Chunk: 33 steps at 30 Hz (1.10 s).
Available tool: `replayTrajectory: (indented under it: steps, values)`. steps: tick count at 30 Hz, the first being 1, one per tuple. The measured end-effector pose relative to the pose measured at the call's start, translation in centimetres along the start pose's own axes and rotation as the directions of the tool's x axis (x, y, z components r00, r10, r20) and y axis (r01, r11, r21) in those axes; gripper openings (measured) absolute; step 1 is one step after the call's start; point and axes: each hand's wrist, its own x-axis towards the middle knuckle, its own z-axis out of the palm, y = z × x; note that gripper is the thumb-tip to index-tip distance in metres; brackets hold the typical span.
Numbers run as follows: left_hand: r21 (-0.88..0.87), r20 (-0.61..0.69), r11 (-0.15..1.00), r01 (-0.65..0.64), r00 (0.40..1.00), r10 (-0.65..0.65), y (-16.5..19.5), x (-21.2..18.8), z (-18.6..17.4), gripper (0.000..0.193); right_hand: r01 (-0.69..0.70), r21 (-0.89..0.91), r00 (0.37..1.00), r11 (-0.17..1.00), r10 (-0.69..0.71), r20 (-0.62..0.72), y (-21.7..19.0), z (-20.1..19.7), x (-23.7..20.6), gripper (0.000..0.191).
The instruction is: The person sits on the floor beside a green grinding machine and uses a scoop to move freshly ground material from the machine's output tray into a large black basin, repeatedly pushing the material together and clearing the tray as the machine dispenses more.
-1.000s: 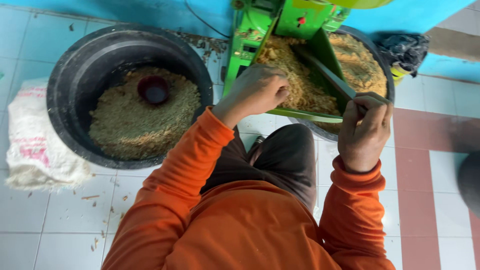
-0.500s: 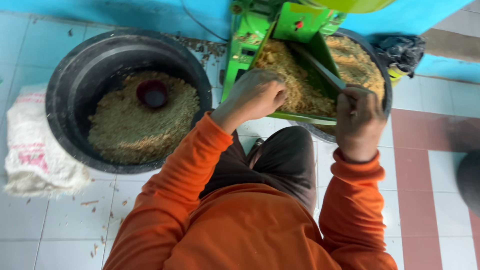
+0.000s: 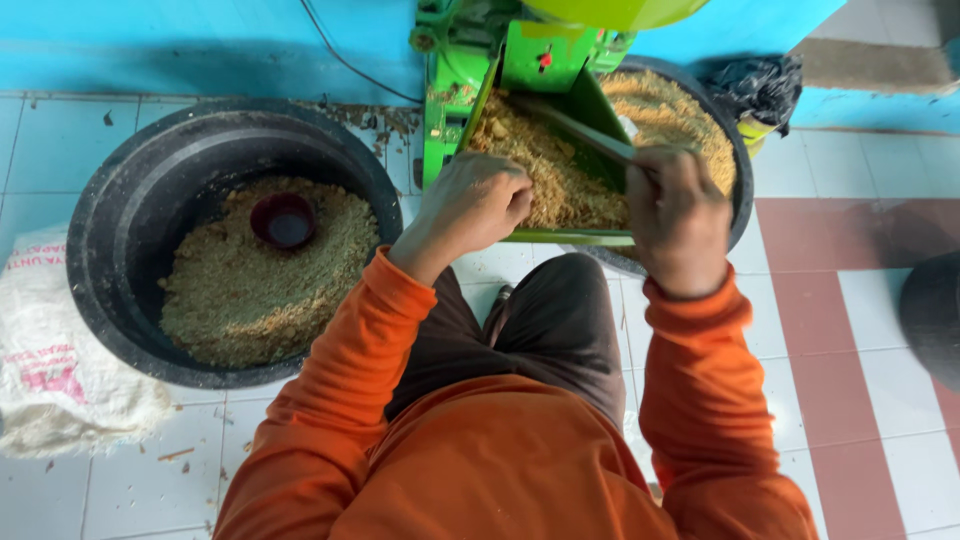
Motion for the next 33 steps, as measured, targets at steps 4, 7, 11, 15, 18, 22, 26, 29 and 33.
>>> replayTrajectory:
  steps: [4, 7, 11, 15, 18, 22, 26, 29, 33]
  values:
    - [0.121, -0.07, 0.993, 0.0, 0.997, 0.009, -1.6, 0.6, 1.3, 0.015, -0.097, 0.02, 0.995, 0.995, 0.096, 0.04, -0.8, -4.9, -0.1, 0.014]
    - [0.364, 0.005, 0.931, 0.029, 0.999, -0.033, -4.1, 2.0, 1.9, 0.011, -0.105, -0.001, 0.99, 0.995, 0.104, 0.1, -1.1, -6.9, 0.5, 0.014]
    - [0.456, 0.248, 0.89, 0.019, 0.958, -0.147, -7.4, 4.4, 2.0, 0.011, 0.037, 0.021, 0.991, 0.999, -0.039, 0.127, 0.1, -4.0, 1.4, 0.015]
    - [0.543, 0.372, 0.836, -0.076, 0.915, -0.159, -9.1, 7.2, 2.5, 0.013, -0.029, 0.051, 0.998, 0.998, 0.026, 0.062, 0.6, 0.2, 0.4, 0.015]
    - [0.555, 0.415, 0.822, -0.13, 0.899, -0.138, -9.9, 8.3, 2.6, 0.014, 0.002, 0.027, 1.0, 1.0, -0.002, 0.002, -0.7, 0.3, -0.8, 0.016]
    - [0.567, 0.524, 0.802, -0.189, 0.834, -0.174, -10.6, 9.0, 2.5, 0.016, -0.035, -0.047, 0.997, 0.998, 0.032, -0.065, -2.4, -2.7, -0.8, 0.017]
    - [0.542, 0.594, 0.834, -0.104, 0.749, -0.293, -10.2, 9.2, 2.2, 0.021, -0.114, 0.06, 0.993, 0.992, 0.111, 0.049, -2.1, -3.5, 0.4, 0.015]
    - [0.363, 0.395, 0.932, -0.019, 0.909, -0.135, -9.1, 7.8, 1.0, 0.042, -0.056, 0.062, 0.998, 0.997, 0.053, 0.04, -1.6, -2.4, 0.4, 0.017]
    - [0.341, 0.252, 0.939, 0.036, 0.959, -0.128, -5.8, 3.0, -0.2, 0.031, -0.067, 0.03, 0.996, 0.997, 0.068, -0.05, -2.3, -2.1, -1.0, 0.018]
